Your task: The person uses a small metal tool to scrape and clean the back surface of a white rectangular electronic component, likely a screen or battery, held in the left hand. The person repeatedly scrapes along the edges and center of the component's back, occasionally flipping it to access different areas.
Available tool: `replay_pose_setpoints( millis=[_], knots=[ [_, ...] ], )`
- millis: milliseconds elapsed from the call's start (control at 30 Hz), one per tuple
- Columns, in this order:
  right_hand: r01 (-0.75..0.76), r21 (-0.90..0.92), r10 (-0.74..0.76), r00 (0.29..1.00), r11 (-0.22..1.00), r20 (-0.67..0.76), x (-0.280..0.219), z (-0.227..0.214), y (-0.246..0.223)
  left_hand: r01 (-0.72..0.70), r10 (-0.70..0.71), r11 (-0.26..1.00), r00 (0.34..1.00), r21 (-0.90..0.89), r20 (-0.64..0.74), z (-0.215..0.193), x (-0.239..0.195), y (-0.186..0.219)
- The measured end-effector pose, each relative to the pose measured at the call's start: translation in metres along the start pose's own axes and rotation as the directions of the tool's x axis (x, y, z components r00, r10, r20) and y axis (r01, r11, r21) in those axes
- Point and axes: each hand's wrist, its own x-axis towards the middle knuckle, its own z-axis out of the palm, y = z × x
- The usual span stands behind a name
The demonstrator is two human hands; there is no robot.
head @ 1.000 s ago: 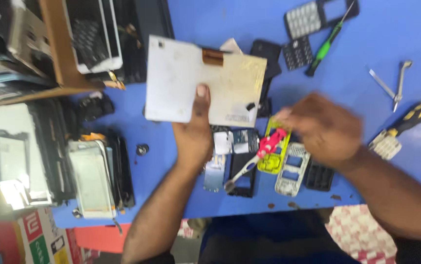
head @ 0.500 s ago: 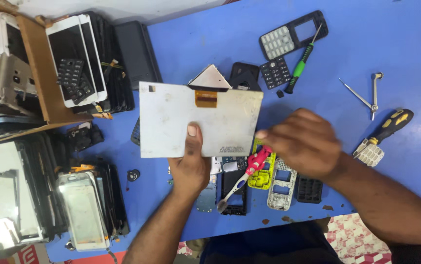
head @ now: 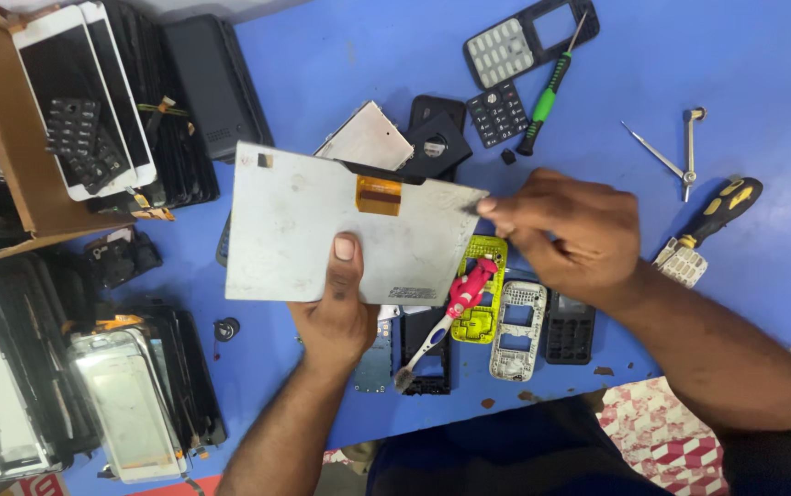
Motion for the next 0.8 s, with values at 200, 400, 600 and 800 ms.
replay_pose_setpoints(
  millis=[200, 400, 600, 800],
  knots=[
    [-0.006, -0.025, 0.007, 1.000, 1.000, 0.026, 0.001, -0.001, -0.003, -0.060, 0.060, 0.998, 0.998, 0.024, 0.002, 0.001, 0.000, -0.002],
    [-0.031, -0.059, 0.034, 0.998, 0.998, 0.059, 0.006, -0.002, -0.009, -0.074, 0.074, 0.993, 0.997, 0.094, 0.002, 0.002, -0.001, 0.003],
    [-0.057, -0.067, 0.064, 0.992, 0.996, 0.112, 0.006, -0.001, -0.009, -0.084, 0.087, 0.991, 0.996, 0.105, -0.022, 0.002, 0.002, 0.003],
    [0.033, -0.069, -0.022, 0.987, 0.997, 0.158, 0.006, -0.001, -0.009, -0.102, 0.103, 0.992, 0.995, 0.081, -0.006, 0.003, 0.003, 0.004]
  ],
)
